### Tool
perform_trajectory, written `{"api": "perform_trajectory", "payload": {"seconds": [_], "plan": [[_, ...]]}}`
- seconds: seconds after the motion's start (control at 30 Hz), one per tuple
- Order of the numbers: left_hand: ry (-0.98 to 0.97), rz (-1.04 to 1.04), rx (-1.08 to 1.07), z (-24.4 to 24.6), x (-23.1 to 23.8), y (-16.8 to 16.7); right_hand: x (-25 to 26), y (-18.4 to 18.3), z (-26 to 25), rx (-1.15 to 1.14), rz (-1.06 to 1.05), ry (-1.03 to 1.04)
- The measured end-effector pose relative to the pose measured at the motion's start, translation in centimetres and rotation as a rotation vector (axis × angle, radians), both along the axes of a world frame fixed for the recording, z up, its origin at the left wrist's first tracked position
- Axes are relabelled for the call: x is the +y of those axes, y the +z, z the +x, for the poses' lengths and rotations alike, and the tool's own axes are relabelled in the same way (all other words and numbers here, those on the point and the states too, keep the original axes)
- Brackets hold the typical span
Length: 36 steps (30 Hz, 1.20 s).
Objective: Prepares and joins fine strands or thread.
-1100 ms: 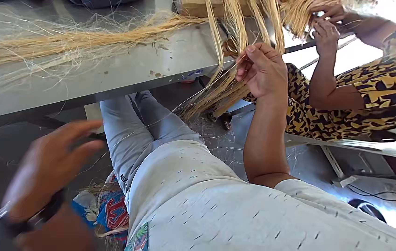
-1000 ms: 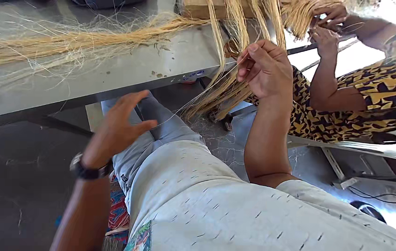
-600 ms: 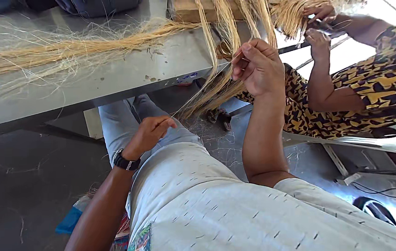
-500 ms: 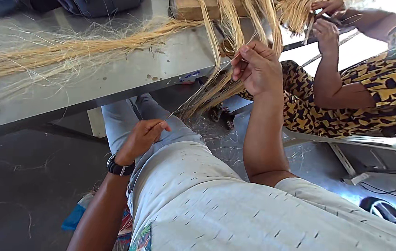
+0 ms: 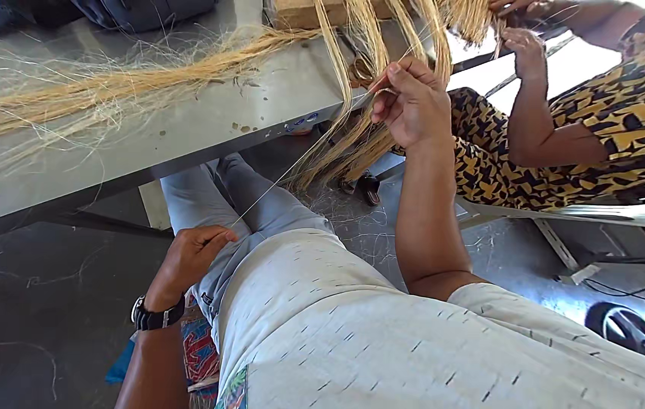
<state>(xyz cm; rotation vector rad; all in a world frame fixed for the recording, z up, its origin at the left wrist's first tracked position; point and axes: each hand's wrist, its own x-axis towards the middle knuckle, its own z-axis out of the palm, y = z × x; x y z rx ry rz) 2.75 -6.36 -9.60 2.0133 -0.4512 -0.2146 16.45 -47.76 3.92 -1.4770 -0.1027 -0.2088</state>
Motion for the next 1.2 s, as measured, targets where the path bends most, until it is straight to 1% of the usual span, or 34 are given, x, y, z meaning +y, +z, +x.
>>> {"api": "perform_trajectory", "payload": {"seconds": [0.07, 0.13, 0.17, 0.23, 0.33, 0.43, 0.47, 0.53, 0.67, 0.73, 0.87, 1.07, 1.2], "plan": [[-0.022, 0.098, 0.057, -0.4, 0.8, -0.2, 0.7, -0.1, -0.1, 0.013, 0.006, 0.023], [-0.049, 0.223, 0.088, -0.4, 1.1, 0.4, 1.5, -0.3, -0.1, 0.027, -0.004, 0.057], [-0.048, 0.268, 0.080, -0.2, 1.0, 0.8, 2.0, -0.4, -0.2, 0.032, -0.019, 0.085], [0.027, 0.288, 0.005, 0.5, 0.1, 2.0, 3.1, -0.8, -0.3, 0.031, -0.048, 0.152], [0.135, 0.238, -0.196, 1.9, -2.3, 4.8, 5.1, -1.3, -0.6, 0.023, -0.090, 0.254], [0.164, 0.118, -0.347, 3.4, -5.7, 6.9, 7.2, -1.5, -1.1, 0.007, -0.148, 0.339], [0.157, 0.072, -0.358, 3.8, -6.8, 7.3, 7.8, -1.4, -1.3, 0.001, -0.167, 0.368], [0.135, -0.025, -0.309, 4.5, -8.9, 7.7, 8.8, -1.3, -1.8, -0.004, -0.188, 0.421], [0.108, -0.253, -0.118, 4.7, -11.2, 6.4, 9.7, -1.2, -2.2, -0.010, -0.198, 0.499], [0.117, -0.329, -0.080, 4.4, -11.5, 5.4, 9.7, -1.1, -2.2, -0.012, -0.205, 0.509], [0.108, -0.323, -0.151, 3.7, -11.1, 3.9, 9.6, -1.5, -2.0, 0.043, -0.150, 0.505], [0.041, -0.263, -0.141, 3.2, -10.5, 3.2, 10.1, -1.7, -2.0, 0.133, -0.033, 0.504], [-0.023, -0.219, -0.130, 3.2, -10.0, 2.8, 11.1, -2.0, -2.7, 0.188, 0.120, 0.570]]}}
